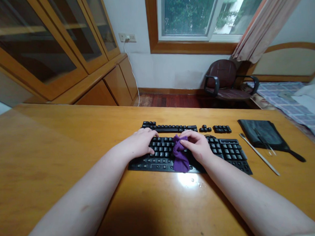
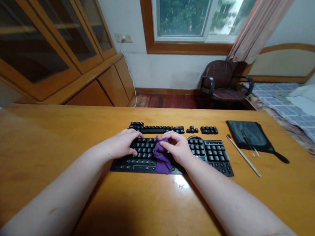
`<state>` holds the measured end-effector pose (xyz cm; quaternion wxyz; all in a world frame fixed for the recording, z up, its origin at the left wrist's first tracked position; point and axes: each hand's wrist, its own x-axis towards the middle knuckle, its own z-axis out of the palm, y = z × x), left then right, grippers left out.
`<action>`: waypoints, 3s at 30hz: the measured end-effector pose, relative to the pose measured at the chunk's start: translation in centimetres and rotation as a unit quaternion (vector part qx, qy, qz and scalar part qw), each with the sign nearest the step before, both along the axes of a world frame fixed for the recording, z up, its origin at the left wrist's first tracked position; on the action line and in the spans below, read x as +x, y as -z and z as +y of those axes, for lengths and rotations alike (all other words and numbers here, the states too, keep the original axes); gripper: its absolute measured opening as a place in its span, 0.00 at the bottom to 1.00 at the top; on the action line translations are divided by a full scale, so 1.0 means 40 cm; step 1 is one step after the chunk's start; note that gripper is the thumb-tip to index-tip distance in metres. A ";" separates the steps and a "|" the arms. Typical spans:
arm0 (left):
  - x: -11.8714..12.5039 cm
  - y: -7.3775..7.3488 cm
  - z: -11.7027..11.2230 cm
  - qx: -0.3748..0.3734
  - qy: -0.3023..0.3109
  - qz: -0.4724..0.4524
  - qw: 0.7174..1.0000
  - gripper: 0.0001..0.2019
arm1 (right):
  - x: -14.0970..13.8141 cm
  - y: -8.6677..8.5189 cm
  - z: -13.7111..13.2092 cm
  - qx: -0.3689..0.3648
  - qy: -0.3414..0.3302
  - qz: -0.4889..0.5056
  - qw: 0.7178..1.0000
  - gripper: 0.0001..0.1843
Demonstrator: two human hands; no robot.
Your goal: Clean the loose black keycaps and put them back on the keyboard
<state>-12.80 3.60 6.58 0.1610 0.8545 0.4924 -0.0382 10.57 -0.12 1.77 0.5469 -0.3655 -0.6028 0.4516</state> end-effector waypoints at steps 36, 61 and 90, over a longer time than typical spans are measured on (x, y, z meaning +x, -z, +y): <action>0.010 0.074 0.254 0.100 -0.048 0.045 0.993 0.15 | -0.007 0.015 0.002 -0.067 -0.001 0.032 0.997 0.05; 0.077 0.053 0.237 0.086 -0.033 -0.046 0.995 0.10 | -0.018 0.009 -0.001 -0.087 0.026 0.033 0.995 0.10; 0.167 0.119 -0.131 -0.055 -0.236 -0.649 0.721 0.13 | -0.010 0.006 0.002 0.011 -0.021 -0.086 0.996 0.12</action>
